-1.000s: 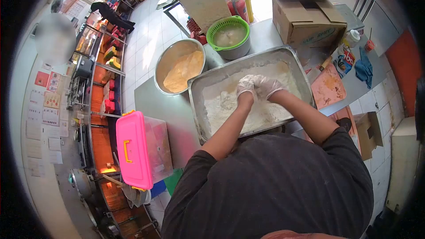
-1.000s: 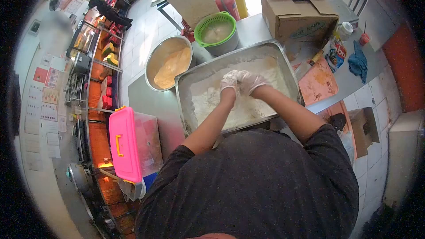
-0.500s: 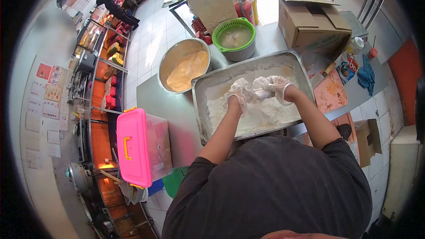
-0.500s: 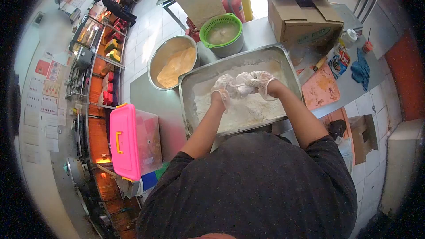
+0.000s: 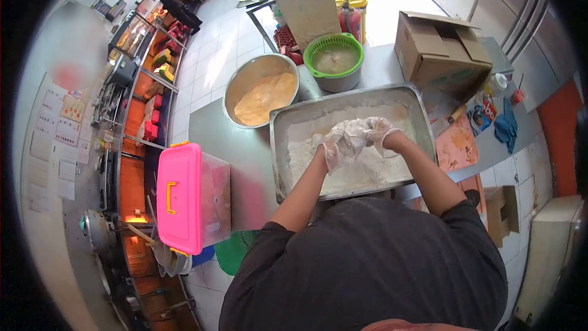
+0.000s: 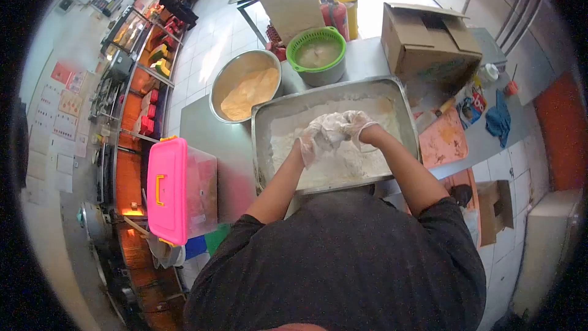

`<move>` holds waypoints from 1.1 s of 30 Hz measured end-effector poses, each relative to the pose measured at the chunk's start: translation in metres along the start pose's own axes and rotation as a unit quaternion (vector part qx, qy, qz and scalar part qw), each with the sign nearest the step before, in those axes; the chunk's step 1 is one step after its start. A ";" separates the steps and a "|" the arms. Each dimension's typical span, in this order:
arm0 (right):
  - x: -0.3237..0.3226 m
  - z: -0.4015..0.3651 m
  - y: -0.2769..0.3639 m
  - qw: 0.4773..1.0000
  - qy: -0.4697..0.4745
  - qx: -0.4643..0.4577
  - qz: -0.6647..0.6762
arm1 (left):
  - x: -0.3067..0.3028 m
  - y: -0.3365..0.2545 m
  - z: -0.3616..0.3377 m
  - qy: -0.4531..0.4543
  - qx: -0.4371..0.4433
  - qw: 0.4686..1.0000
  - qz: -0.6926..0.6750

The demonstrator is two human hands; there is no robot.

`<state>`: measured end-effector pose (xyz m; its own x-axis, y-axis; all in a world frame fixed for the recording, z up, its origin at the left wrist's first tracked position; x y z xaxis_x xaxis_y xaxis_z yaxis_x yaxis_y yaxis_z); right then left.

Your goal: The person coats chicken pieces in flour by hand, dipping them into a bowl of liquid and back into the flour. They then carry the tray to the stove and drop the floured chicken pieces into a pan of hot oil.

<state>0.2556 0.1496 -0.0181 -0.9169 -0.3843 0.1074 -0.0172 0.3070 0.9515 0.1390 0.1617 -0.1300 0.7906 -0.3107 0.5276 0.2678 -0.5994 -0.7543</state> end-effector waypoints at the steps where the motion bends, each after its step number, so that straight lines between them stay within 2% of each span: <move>1: 0.001 0.000 0.005 0.999 0.002 0.013 -0.034 | -0.012 0.004 0.007 0.014 0.031 0.999 0.025; 2: 0.004 -0.001 0.013 0.999 0.008 0.021 -0.047 | -0.026 0.008 0.004 -0.002 0.048 0.996 0.073; 4: 0.006 -0.001 0.037 0.998 0.014 -0.017 -0.063 | -0.044 0.002 -0.018 -0.097 0.031 0.985 0.138; 6: 0.007 0.008 0.051 0.997 0.022 -0.047 -0.062 | -0.040 -0.023 -0.078 -0.253 -0.041 0.953 0.163; 8: -0.003 0.025 0.069 0.996 0.025 -0.076 -0.043 | -0.031 -0.026 -0.087 -0.247 -0.026 0.966 0.078; 9: -0.004 0.031 0.087 0.992 0.016 -0.078 -0.093 | -0.029 -0.026 -0.090 -0.242 -0.018 0.969 0.037; 11: -0.005 0.042 0.133 0.978 -0.004 -0.085 -0.192 | -0.057 -0.002 -0.072 -0.233 -0.010 0.971 0.051; 12: -0.010 0.060 0.142 0.980 -0.005 -0.097 -0.176 | -0.067 0.004 -0.063 -0.229 -0.006 0.972 0.058; 14: -0.024 0.103 0.152 0.983 -0.007 -0.116 -0.143 | -0.055 -0.022 -0.071 -0.232 0.045 0.955 0.182; 15: -0.028 0.117 0.163 0.971 -0.021 -0.131 -0.197 | -0.048 -0.033 -0.075 -0.233 0.069 0.940 0.242; 16: -0.032 0.131 0.176 0.956 -0.035 -0.146 -0.250 | -0.052 -0.040 -0.064 -0.233 0.115 0.843 0.471; 17: -0.033 0.145 0.189 0.938 -0.048 -0.163 -0.303 | -0.054 -0.037 -0.050 -0.222 0.153 0.691 0.671; 19: -0.042 0.181 0.187 0.912 -0.056 -0.134 -0.384 | -0.044 -0.037 -0.046 -0.209 0.180 0.569 0.775; 21: -0.053 0.202 0.179 0.873 -0.064 -0.119 -0.468 | -0.049 -0.039 -0.052 -0.224 0.181 0.702 0.651; 23: -0.063 0.215 0.174 0.823 -0.074 -0.120 -0.550 | -0.070 -0.013 -0.028 -0.229 0.137 0.672 0.691; 25: -0.091 0.230 0.162 0.829 -0.136 -0.106 -0.532 | -0.078 -0.014 -0.039 -0.243 0.110 0.687 0.676; 27: -0.117 0.211 0.169 0.834 -0.232 -0.066 -0.496 | -0.049 -0.042 -0.076 -0.263 0.105 0.744 0.605; 28: -0.101 0.185 0.187 0.822 -0.243 -0.144 -0.494 | -0.059 -0.037 -0.070 -0.261 0.101 0.766 0.579; 31: -0.071 0.113 0.212 0.812 -0.303 -0.232 -0.442 | -0.072 -0.035 -0.054 -0.256 0.083 0.849 0.455; 32: -0.061 0.098 0.204 0.836 -0.259 -0.203 -0.438 | -0.048 -0.058 -0.070 -0.254 0.071 0.886 0.382; 33: -0.052 0.076 0.192 0.836 -0.245 -0.162 -0.463 | -0.030 -0.076 -0.080 -0.252 0.057 0.917 0.305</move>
<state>0.2693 0.2945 0.1374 -0.6255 0.1007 -0.7737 -0.7738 -0.2066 0.5988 0.0510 0.1574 -0.0574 0.9584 -0.1660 -0.2320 -0.2763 -0.3374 -0.8999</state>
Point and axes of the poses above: each hand's wrist, its own z-axis towards the middle knuckle, its own x-axis out of the palm, y = z × x, the point moved 10 cm from there along z, towards the middle knuckle, and after that the axes turned 13 degrees about z, right-handed, at the moved point
